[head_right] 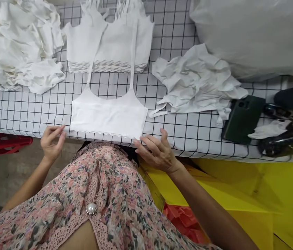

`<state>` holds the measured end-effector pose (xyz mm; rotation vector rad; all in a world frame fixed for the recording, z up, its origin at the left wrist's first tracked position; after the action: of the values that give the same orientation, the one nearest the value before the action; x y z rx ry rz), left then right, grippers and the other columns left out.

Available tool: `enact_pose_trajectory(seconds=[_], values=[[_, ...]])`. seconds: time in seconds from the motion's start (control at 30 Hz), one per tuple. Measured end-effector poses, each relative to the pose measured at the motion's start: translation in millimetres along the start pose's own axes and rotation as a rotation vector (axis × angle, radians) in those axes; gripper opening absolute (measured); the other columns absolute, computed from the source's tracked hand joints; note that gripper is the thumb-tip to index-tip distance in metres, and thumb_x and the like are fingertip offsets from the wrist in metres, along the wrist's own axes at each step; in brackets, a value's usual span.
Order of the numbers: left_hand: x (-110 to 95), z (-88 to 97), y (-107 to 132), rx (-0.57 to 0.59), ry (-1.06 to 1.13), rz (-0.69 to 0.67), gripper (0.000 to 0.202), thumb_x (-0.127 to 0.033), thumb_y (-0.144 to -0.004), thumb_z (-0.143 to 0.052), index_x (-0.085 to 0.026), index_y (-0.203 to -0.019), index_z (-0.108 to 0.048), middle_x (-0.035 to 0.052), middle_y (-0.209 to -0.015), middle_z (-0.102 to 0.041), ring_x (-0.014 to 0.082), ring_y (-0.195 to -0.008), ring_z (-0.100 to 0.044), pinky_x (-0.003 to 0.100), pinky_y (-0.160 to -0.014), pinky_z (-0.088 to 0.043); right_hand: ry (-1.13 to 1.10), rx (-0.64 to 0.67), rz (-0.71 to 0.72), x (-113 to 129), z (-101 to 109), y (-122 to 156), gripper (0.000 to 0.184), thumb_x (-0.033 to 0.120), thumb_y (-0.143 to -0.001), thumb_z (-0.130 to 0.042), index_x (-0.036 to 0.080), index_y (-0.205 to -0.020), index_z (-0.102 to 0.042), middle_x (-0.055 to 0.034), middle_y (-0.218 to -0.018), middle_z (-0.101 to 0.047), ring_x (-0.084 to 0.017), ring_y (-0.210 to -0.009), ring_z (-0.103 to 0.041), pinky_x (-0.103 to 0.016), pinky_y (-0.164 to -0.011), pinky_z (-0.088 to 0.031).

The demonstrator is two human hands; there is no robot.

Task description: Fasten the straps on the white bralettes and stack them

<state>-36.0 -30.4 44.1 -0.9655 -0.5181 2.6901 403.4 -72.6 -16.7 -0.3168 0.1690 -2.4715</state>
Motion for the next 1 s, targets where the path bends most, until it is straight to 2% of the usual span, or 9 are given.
enact_pose_trajectory(seconds=[0.1, 0.17, 0.23, 0.33, 0.5, 0.6, 0.8, 0.9, 1.0], values=[[-11.4, -18.6, -23.1, -0.041, 0.014, -0.068, 0.032, -0.024, -0.106, -0.063, -0.032, -0.134, -0.077, 0.0055, -0.105, -0.072, 0.0181, -0.094, -0.071, 0.035, -0.087, -0.064, -0.093, -0.007, -0.037, 14.3, 1.1, -37.7, 0.054, 0.059, -0.107, -0.052, 0.030, -0.150, -0.065, -0.0148, -0.155, -0.066, -0.039, -0.153, -0.054, -0.074, -0.134, -0.022], [-20.3, -49.4, -39.9, 0.127, 0.053, -0.153, 0.041, -0.025, -0.111, -0.053, -0.033, -0.149, -0.066, 0.0087, -0.124, -0.074, 0.0223, -0.117, -0.072, 0.041, -0.102, -0.063, -0.092, 0.014, -0.057, 25.5, -2.8, -70.2, 0.074, 0.063, -0.108, -0.045, 0.024, -0.170, -0.043, -0.0169, -0.173, -0.045, -0.041, -0.167, -0.033, -0.075, -0.135, -0.014], [-27.0, -82.7, -48.4, 0.346, 0.035, -0.207, 0.053, -0.036, -0.113, -0.049, -0.026, -0.166, -0.048, 0.0156, -0.159, -0.060, 0.0307, -0.153, -0.056, 0.053, -0.127, -0.049, -0.076, 0.039, -0.037, 35.4, -9.9, -91.5, 0.083, 0.062, -0.110, -0.037, 0.018, -0.178, -0.018, -0.0184, -0.179, -0.032, -0.039, -0.170, -0.027, -0.073, -0.136, -0.015], [-25.3, -110.5, -42.6, 0.467, -0.059, -0.188, 0.081, -0.057, -0.109, -0.055, -0.022, -0.175, -0.026, 0.0192, -0.181, -0.031, 0.0388, -0.171, -0.026, 0.064, -0.141, -0.024, -0.056, 0.062, -0.030, 39.8, -20.0, -85.5, 0.088, 0.058, -0.112, -0.032, 0.015, -0.178, 0.006, -0.0215, -0.179, -0.027, -0.037, -0.168, -0.033, -0.073, -0.134, -0.019], [1.1, -96.7, -22.3, 0.325, -0.131, -0.049, 0.099, -0.063, -0.100, -0.068, -0.032, -0.178, -0.014, 0.0147, -0.186, -0.015, 0.0386, -0.175, -0.011, 0.067, -0.142, -0.009, -0.003, 0.071, -0.133, 10.3, -6.1, -37.7, 0.085, 0.053, -0.112, -0.033, 0.016, -0.179, 0.005, -0.0246, -0.177, -0.031, -0.044, -0.163, -0.040, -0.080, -0.124, -0.028], [12.1, -90.0, -28.8, 0.270, -0.150, -0.045, 0.090, -0.055, -0.104, -0.066, -0.032, -0.177, -0.019, 0.0166, -0.184, -0.022, 0.0406, -0.174, -0.014, 0.073, -0.140, -0.004, 0.016, -0.067, -0.139, -25.0, 19.6, -57.3, 0.075, 0.045, -0.111, -0.039, 0.020, -0.179, -0.016, -0.0231, -0.170, -0.048, -0.046, -0.156, -0.050, -0.074, -0.117, -0.042], [3.3, -104.0, -71.0, 0.297, -0.078, -0.173, 0.063, -0.035, -0.112, -0.054, -0.025, -0.171, -0.037, 0.0176, -0.175, -0.043, 0.0350, -0.171, -0.027, 0.069, -0.139, -0.024, -0.070, -0.245, -0.093, -90.4, 43.3, -228.4, 0.040, 0.036, -0.110, -0.043, 0.026, -0.130, -0.076, -0.0148, -0.122, -0.076, -0.037, -0.122, -0.067, -0.060, -0.112, -0.050], [-2.9, -108.2, -80.2, 0.279, -0.016, -0.222, 0.051, -0.031, -0.110, -0.056, -0.020, -0.160, -0.053, 0.0192, -0.167, -0.054, 0.0343, -0.167, -0.038, 0.065, -0.135, -0.038, -0.160, -0.258, -0.103, -116.1, 24.1, -324.4, 0.036, 0.035, -0.108, -0.044, 0.023, -0.109, -0.079, -0.0160, -0.113, -0.075, -0.037, -0.119, -0.063, -0.065, -0.111, -0.050], [-2.0, -102.9, -83.4, 0.209, 0.075, -0.208, 0.041, -0.028, -0.109, -0.059, -0.020, -0.148, -0.065, 0.0179, -0.156, -0.066, 0.0325, -0.157, -0.055, 0.060, -0.127, -0.052, -0.264, -0.164, -0.255, -136.6, -2.5, -391.4, 0.038, 0.042, -0.107, -0.054, 0.019, -0.080, -0.069, -0.0164, -0.096, -0.074, -0.036, -0.112, -0.064, -0.070, -0.107, -0.050]])
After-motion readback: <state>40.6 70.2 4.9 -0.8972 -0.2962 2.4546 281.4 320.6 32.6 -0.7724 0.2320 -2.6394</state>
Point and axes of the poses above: each hand's wrist, its own y-axis away from the middle knuckle, its own z-axis out of the back of the hand, x = y × z, the point moved 2 cm from there along -y, towards the middle knuckle
